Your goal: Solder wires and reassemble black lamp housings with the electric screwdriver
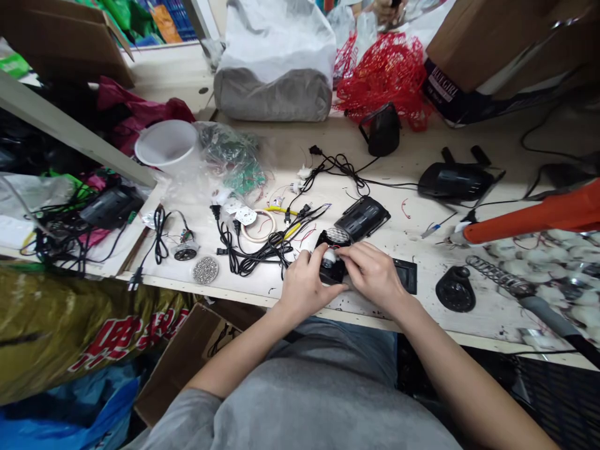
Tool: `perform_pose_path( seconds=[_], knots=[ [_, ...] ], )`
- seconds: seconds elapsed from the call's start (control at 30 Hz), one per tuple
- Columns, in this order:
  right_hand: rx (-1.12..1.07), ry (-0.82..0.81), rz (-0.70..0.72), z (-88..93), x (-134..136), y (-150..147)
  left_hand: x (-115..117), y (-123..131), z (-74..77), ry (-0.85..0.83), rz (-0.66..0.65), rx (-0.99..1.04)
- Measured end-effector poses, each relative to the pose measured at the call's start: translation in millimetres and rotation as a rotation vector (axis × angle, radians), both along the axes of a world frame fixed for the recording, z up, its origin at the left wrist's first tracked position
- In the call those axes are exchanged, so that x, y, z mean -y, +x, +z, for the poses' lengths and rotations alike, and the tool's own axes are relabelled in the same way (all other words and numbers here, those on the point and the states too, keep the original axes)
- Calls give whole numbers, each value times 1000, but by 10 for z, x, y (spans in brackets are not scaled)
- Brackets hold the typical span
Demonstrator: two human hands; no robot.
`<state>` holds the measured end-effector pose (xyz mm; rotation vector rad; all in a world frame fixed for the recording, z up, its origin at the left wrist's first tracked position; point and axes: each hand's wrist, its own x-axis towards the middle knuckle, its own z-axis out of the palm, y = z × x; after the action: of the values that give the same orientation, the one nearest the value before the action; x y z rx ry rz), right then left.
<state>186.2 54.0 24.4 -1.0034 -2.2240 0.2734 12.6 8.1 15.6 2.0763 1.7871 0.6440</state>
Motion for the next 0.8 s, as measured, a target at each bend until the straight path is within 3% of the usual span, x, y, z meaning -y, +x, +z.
perform_pose_path(
  seconds=[0.1,0.23,0.4,0.53,0.63,0.8],
  knots=[
    [-29,-73,-4,26,30,82,21,42,-72,84,33,-121],
    [-17,-74,-215,72,148,287,-18,20,-115,115,34,-187],
    [299,-23,-237,37,252,307,-122,-85,-64,-1,-13,-88],
    [407,-13,-219,-13,166,185,-178,-188,47,-124,-94,56],
    [323,-91,-179,0,105,178,-180,-242,104,-159,-123,105],
    [4,-417,-80,143,148,221,-153,-244,71,-173,-100,126]
  ],
)
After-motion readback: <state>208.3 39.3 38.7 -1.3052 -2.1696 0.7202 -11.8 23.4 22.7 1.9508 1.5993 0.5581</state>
